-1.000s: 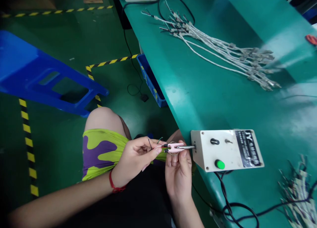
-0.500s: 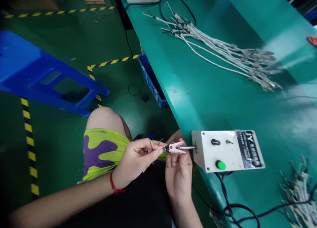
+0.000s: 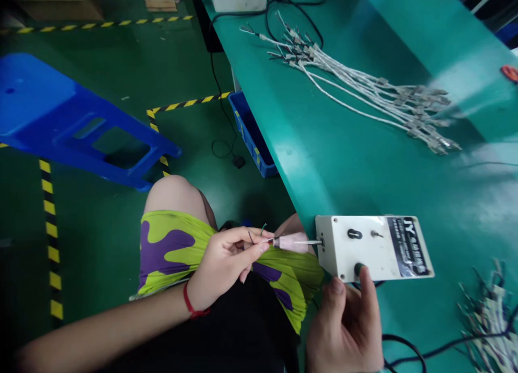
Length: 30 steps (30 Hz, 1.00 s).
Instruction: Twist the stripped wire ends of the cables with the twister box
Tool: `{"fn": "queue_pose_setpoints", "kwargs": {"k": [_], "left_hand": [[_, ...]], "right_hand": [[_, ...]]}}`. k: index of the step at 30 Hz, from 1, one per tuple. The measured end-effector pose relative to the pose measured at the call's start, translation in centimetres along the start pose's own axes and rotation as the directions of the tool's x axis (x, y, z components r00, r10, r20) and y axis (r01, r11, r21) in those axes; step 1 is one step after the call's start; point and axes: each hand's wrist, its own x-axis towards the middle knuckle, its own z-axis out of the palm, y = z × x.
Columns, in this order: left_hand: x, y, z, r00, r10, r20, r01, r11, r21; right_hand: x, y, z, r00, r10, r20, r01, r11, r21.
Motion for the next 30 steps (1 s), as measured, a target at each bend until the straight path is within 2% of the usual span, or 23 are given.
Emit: {"fn": "queue_pose_setpoints", "kwargs": {"k": [7,9,10,11,13,14,15,16,21,22,26,27,28,30], "left_hand": [[-0.4,0.0,-0.4,1.000,0.008,0.000,-0.008,1.000,-0.001],[-0.7,0.1,-0.6,1.000,0.008,-0.009,-0.008,1.000,-0.001],[-1.0,0.1,-0.6,1.000,0.009,-0.012,-0.009,1.000,0.000],[-1.2,0.2,-0.7,1.000,0.009,-0.013,-0.009,1.000,0.003],[-1.7,0.2,-0.7,1.000,0.004,-0.002,-0.004,1.000,0.021],[-1.9,0.1,-0.8,1.000,-0.005,0.012,0.004,0.999,0.033],[-2.0,0.1,-0.8,0.999,-0.015,0.030,0.013,0.999,0.044],[-2.2,0.1,-0.9,0.998,-0.026,0.049,0.024,0.998,0.056],[-2.4,0.3,-1.0,0.988,-0.085,0.127,0.069,0.990,0.125],[-2.5,0.4,-0.9,0.987,-0.094,0.132,0.075,0.987,0.141],[-2.7,1.0,-0.9,0.982,-0.076,0.170,0.052,0.988,0.145],[-2.7,1.2,-0.9,0.978,-0.065,0.199,0.035,0.988,0.153],[-2.7,1.3,-0.9,0.972,-0.051,0.229,0.011,0.985,0.174],[-2.6,1.5,-1.0,0.960,-0.015,0.281,-0.057,0.967,0.247]], "right_hand": [[-1.4,-0.4,-0.2,0.999,0.010,-0.052,-0.006,0.997,0.079],[-2.2,-0.3,-0.5,0.995,0.081,0.049,-0.086,0.991,0.101],[-2.6,-0.2,-0.7,0.974,0.151,0.169,-0.168,0.981,0.097],[-2.9,0.0,-0.8,0.919,0.230,0.320,-0.267,0.961,0.075],[-3.3,0.2,-0.7,0.739,0.340,0.581,-0.437,0.899,0.029],[-3.5,0.3,-0.5,0.658,0.362,0.660,-0.501,0.865,0.024],[-3.6,0.4,-0.3,0.604,0.365,0.708,-0.551,0.833,0.040],[-3.6,0.4,0.0,0.579,0.356,0.734,-0.589,0.805,0.074],[-3.7,-0.1,1.2,0.576,0.351,0.738,-0.702,0.676,0.226],[-3.6,-0.2,1.3,0.559,0.361,0.746,-0.726,0.648,0.230],[-3.1,-0.9,1.8,0.436,0.412,0.800,-0.827,0.533,0.176],[-3.0,-1.0,1.8,0.428,0.424,0.798,-0.835,0.524,0.169],[-2.9,-1.1,1.8,0.438,0.435,0.787,-0.832,0.527,0.172],[-2.9,-1.3,1.6,0.487,0.448,0.749,-0.805,0.563,0.186]]}}
